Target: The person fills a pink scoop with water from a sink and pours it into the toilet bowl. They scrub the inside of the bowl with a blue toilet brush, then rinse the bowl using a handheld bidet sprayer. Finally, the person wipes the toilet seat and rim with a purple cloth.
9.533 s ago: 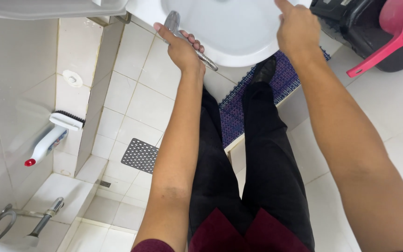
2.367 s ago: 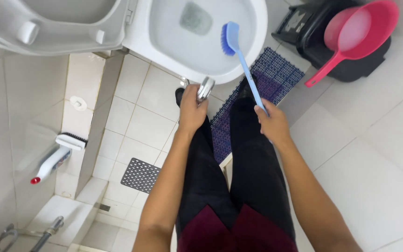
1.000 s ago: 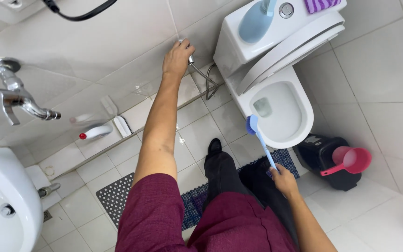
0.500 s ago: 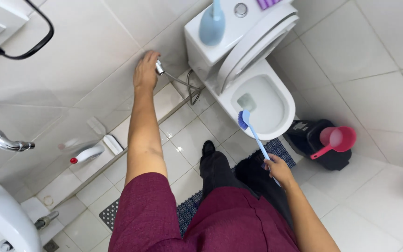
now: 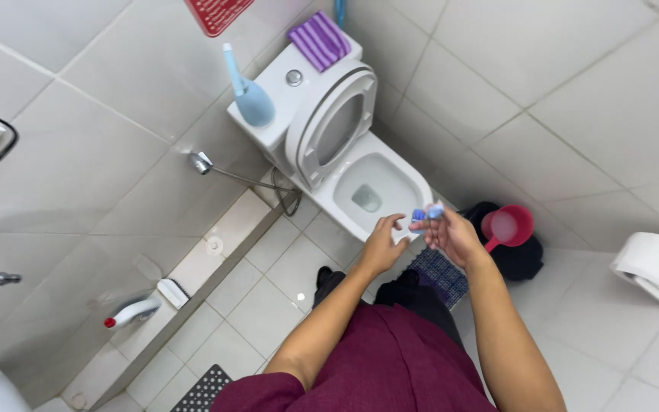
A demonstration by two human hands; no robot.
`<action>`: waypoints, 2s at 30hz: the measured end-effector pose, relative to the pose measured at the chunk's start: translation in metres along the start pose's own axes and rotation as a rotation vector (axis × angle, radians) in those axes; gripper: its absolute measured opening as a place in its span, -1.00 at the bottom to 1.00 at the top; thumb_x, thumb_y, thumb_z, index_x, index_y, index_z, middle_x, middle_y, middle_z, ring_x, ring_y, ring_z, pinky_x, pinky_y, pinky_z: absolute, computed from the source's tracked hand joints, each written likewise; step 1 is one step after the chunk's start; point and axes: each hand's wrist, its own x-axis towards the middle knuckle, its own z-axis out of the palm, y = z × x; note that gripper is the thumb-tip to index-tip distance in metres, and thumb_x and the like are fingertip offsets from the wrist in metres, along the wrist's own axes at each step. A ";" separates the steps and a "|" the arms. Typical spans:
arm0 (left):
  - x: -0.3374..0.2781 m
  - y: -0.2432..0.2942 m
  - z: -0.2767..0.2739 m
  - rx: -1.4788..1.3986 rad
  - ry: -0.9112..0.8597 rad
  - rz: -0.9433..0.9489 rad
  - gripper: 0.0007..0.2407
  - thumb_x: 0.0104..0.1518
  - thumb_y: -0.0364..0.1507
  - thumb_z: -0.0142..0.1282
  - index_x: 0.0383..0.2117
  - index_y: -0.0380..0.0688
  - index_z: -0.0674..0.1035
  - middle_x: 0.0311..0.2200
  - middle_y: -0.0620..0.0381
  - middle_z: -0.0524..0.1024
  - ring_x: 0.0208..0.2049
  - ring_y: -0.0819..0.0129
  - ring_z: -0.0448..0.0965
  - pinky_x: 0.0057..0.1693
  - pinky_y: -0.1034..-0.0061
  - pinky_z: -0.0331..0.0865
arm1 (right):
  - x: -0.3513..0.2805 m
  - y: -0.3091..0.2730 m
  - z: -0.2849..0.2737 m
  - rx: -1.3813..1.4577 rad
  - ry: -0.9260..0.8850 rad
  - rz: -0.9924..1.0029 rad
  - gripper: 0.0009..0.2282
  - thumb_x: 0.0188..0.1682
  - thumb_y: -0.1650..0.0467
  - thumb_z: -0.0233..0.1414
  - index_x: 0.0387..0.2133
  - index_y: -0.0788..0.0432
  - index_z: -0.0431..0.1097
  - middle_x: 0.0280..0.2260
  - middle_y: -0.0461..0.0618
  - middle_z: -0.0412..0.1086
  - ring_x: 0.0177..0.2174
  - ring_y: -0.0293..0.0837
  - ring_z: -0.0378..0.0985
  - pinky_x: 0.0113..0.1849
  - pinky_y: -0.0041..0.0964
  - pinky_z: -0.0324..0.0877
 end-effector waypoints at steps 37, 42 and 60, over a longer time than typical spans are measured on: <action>0.217 -0.004 -0.190 -0.171 0.150 -0.076 -0.70 0.21 -0.50 0.11 0.08 -0.18 0.48 -0.15 0.10 0.51 -0.34 0.39 0.55 -0.26 0.52 0.49 | 0.557 -0.244 0.095 -1.345 0.475 -0.051 -0.48 0.11 0.12 -0.12 0.15 0.31 0.20 0.07 0.35 0.35 0.06 0.31 0.40 0.06 0.10 0.29; 0.215 -0.010 -0.191 -0.351 0.112 0.076 -0.71 0.18 -0.55 0.19 0.03 -0.24 0.50 -0.18 -0.03 0.54 -0.14 0.26 0.61 0.03 0.42 0.52 | 0.592 -0.248 0.111 -1.412 0.382 0.017 -0.43 0.12 0.12 -0.13 0.21 0.34 0.12 0.09 0.34 0.35 0.08 0.26 0.40 0.10 0.05 0.27; 0.235 0.012 -0.228 0.027 0.406 0.123 -0.83 0.16 -0.57 0.15 -0.13 -0.20 0.56 -0.18 0.07 0.58 -0.07 0.18 0.54 0.07 0.35 0.42 | 0.463 -0.251 0.145 -1.032 0.320 -0.236 -0.56 0.05 0.13 -0.03 0.00 0.21 0.46 -0.08 0.21 0.50 -0.09 0.10 0.56 -0.03 -0.04 0.41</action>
